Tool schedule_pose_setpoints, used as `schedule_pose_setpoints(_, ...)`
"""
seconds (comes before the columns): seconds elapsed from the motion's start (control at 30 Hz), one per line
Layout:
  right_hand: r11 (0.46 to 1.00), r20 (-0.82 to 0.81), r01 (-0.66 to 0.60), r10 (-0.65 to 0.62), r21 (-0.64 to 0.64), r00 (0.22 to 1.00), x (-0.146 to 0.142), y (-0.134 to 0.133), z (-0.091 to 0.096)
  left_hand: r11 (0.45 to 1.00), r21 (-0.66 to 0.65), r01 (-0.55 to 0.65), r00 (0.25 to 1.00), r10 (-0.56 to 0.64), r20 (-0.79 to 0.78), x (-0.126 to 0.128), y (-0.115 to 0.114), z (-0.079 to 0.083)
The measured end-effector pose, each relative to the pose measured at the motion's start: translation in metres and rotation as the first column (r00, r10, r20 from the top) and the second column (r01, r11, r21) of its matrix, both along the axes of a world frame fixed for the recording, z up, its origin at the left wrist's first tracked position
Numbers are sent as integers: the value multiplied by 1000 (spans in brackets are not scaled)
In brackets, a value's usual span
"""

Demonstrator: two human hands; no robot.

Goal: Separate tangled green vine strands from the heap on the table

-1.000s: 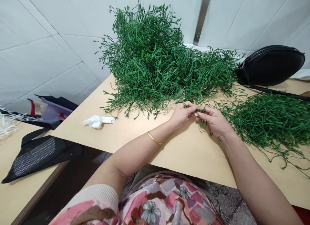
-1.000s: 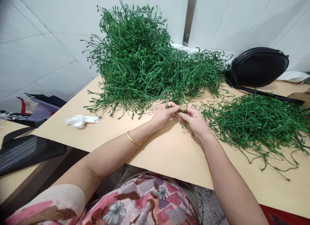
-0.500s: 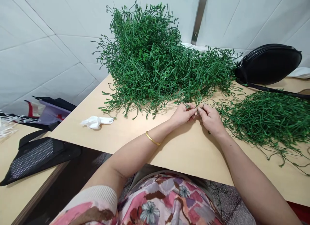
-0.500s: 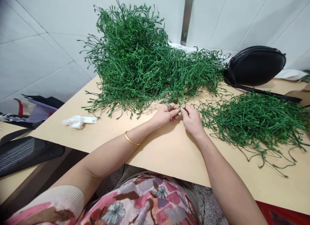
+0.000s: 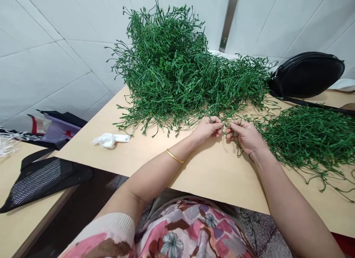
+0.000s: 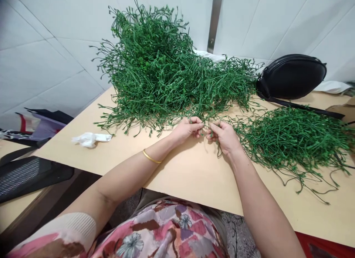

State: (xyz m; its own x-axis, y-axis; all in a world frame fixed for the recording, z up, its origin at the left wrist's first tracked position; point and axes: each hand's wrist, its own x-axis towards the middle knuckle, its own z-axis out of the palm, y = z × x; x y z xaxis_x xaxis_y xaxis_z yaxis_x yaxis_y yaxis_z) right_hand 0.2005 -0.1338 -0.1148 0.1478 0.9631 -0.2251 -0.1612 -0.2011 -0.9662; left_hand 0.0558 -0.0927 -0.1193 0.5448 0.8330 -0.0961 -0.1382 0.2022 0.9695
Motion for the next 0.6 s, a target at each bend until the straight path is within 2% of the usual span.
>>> schedule_pose_setpoints(0.1,996,-24,-84,84,15,996,-5,-2,-2,997,73,-21,998,26,-65,-1,1,-2)
schedule_pose_setpoints(0.27,985,-111,-167,160,-49,981,-3,-1,-2,976,215,-26,994,48,-97,4,-6,-5)
schedule_pose_setpoints(0.47,985,-71,-172,171,-10,983,-7,-4,0,990,127,-54,988,72,-138,4,-6,-3)
schedule_pose_setpoints(0.6,984,56,-176,174,22,983,-6,-4,-2,994,95,48,990,-35,-136,-2,-1,2)
